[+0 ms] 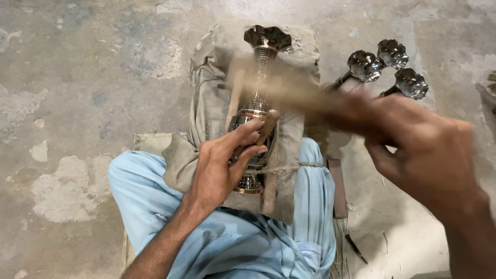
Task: The person sits on the floor and uses a wooden mallet to hammer a metal chisel against a decorative metal vase held in a wooden clamp. The person repeatedly strikes the chisel to shape or emboss the metal surface.
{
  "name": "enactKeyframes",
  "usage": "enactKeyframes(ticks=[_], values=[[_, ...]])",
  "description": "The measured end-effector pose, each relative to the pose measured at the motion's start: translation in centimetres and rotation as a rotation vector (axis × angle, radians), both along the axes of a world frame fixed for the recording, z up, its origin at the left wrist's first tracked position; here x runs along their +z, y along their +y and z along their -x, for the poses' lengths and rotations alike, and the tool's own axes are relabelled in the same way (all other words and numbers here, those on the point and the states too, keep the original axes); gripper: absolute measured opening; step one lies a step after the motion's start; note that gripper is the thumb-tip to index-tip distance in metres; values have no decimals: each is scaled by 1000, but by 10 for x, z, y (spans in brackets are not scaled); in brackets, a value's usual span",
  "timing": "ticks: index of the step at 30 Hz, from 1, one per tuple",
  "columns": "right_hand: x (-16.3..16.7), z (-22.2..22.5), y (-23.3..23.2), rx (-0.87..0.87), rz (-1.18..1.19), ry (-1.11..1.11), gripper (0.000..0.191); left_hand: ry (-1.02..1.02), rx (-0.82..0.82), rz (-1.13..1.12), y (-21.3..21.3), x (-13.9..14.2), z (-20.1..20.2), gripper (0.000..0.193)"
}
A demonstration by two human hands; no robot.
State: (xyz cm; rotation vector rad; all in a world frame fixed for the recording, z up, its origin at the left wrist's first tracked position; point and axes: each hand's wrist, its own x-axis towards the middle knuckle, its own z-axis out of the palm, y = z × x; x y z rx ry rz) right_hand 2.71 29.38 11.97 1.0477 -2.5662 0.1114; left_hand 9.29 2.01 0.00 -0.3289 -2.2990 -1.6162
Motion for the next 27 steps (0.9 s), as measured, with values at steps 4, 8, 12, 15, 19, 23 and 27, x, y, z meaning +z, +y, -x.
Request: enactKeyframes(ticks=[4,8,12,15,19,23,27], values=[[-12,1,4,-31,213,-117,55,-53,0,3,-1,2,2,56],[-23,1,14,-32,102,-5,53,-8,-18,64,-2,6,1,55],[-42,-6,17,-34,323,-50,55,-10,-38,118,-3,12,4,53],[-54,-14,26,-104,190,43,60,43,-128,103,-7,18,6,50],[-84,-17,37,-227,503,-124,61,-84,-174,217,-8,25,11,50],[-118,-23,57,-108,390,18,53,-138,-273,328,-10,28,16,58],[-154,-33,69,-131,622,-115,38,-166,-360,437,-6,26,23,66]])
